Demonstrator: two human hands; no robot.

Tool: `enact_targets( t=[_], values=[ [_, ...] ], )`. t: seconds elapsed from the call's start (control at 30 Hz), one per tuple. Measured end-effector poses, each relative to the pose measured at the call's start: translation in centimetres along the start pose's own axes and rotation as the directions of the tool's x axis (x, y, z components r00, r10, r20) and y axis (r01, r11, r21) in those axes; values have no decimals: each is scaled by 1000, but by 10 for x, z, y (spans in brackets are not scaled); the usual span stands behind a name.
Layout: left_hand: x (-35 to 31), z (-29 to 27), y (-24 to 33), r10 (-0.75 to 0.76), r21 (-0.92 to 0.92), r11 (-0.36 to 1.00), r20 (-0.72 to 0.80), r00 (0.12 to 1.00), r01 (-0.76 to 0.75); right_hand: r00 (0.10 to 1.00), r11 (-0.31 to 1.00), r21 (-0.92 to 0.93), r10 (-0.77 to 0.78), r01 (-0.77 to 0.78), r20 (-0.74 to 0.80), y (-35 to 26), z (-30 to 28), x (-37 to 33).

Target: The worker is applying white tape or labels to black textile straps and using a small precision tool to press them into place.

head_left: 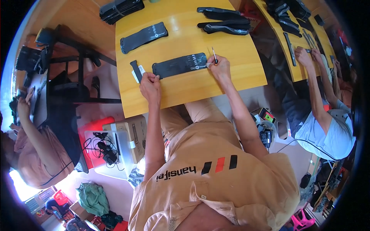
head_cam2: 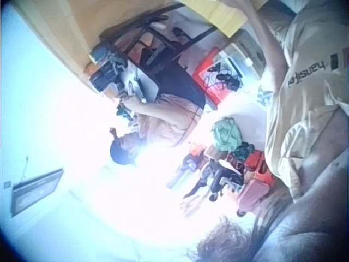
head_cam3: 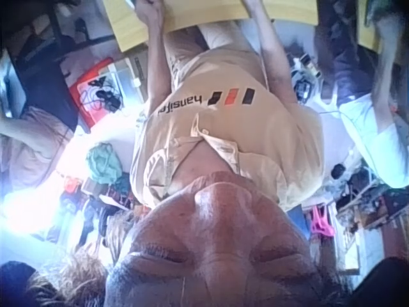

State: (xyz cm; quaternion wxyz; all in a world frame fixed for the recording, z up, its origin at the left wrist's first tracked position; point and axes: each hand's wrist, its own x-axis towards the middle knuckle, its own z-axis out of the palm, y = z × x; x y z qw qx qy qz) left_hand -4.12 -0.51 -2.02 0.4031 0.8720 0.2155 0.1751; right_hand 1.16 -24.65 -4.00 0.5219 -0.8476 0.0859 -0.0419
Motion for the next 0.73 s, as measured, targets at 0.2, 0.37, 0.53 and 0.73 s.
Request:
enact_targets(
  t=[0.2,0.37,0.53,0.73],
  values=[
    [0,-3,1,9,92,996,16,1000,-10,992,929,350,93,-118,87,-5,-14,-3],
    [7,-30,-1,-32,-128,991,-36,999,27,938,559,754,229,-344,259,-6,-33,-3],
    [1,-65,-4,-19,156,987,-148,989,42,965,676,690,148,-258,216,-5,-29,-10],
    [-6,-57,-12,-155,442,890,55,986,115,965,758,603,134,-247,227,-3,-24,-8]
  ],
)
